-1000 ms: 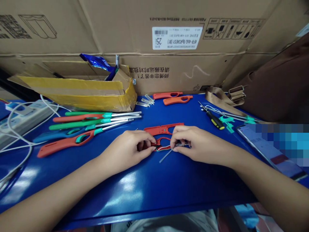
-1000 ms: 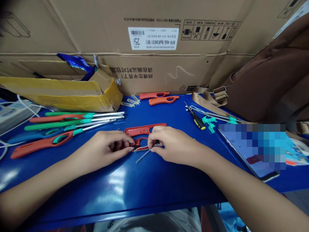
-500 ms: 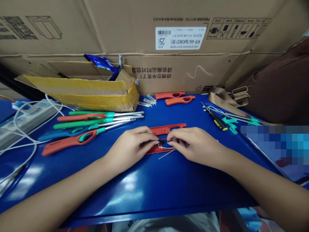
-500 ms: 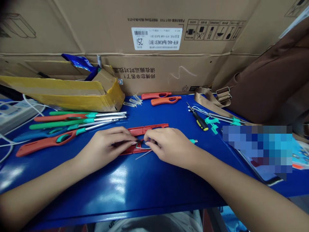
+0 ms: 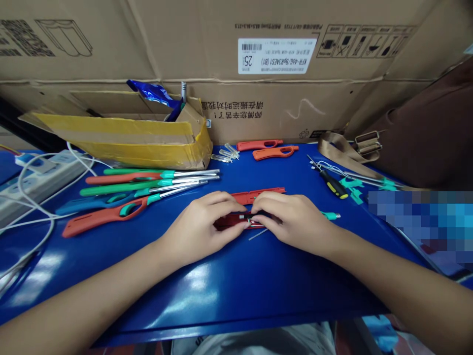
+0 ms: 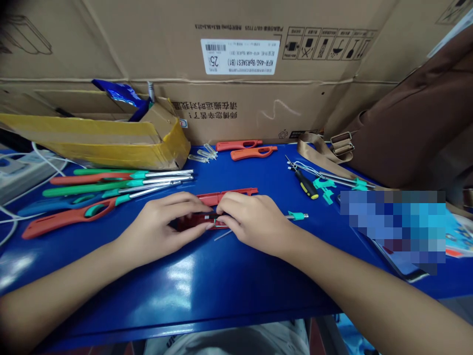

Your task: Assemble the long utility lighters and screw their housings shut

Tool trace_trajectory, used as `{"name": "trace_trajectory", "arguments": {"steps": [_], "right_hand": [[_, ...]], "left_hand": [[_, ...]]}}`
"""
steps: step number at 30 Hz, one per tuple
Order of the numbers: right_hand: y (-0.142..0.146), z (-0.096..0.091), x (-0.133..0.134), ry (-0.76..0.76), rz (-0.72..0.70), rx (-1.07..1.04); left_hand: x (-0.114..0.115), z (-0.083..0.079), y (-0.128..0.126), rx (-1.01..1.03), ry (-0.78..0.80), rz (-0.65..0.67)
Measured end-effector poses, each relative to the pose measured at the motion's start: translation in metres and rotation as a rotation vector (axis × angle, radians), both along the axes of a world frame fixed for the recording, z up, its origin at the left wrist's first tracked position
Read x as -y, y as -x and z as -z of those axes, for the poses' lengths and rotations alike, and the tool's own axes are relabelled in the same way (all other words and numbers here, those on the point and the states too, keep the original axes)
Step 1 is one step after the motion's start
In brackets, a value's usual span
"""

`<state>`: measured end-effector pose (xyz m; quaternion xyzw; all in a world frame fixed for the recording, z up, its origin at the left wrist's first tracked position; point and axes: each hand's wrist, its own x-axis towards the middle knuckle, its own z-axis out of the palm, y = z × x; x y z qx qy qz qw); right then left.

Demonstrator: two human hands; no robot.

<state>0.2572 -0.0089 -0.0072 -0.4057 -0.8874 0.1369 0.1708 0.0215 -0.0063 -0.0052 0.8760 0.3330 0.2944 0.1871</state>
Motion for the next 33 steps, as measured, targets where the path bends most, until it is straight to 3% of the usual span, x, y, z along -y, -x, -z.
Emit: {"name": "trace_trajectory", "arguments": {"steps": [4,8,14,20,25,29,33], "right_hand": [[-0.004,0.001,-0.001,-0.023,0.041,-0.052],[-0.007,0.002,-0.003,-0.062,-0.037,-0.073],[-0.010,0.002,-0.006,-0.165,-0.112,0.092],[-0.009,0.005,-0.008,-0.180,-0.145,0.123],[-0.005,0.005,-0.007,-0.279,-0.220,0.249],[-0.004,0.003,-0.007,-0.303,-0.250,0.351],[-0.005,0.000,-0.007,-0.292,-0.232,0.308]], "left_hand": [[0.000,-0.007,0.004,-0.148,-0.062,-0.014],[-0.004,-0.007,0.009,-0.269,-0.071,0.024],[-0.008,-0.003,0.009,-0.269,-0.065,0.067],[-0.008,0.000,0.009,-0.203,-0.008,0.037],[-0.008,0.003,0.007,-0.153,0.014,0.023],[-0.007,0.001,0.005,-0.151,0.000,0.050],[-0.010,-0.008,0.011,-0.189,-0.004,0.077]]}}
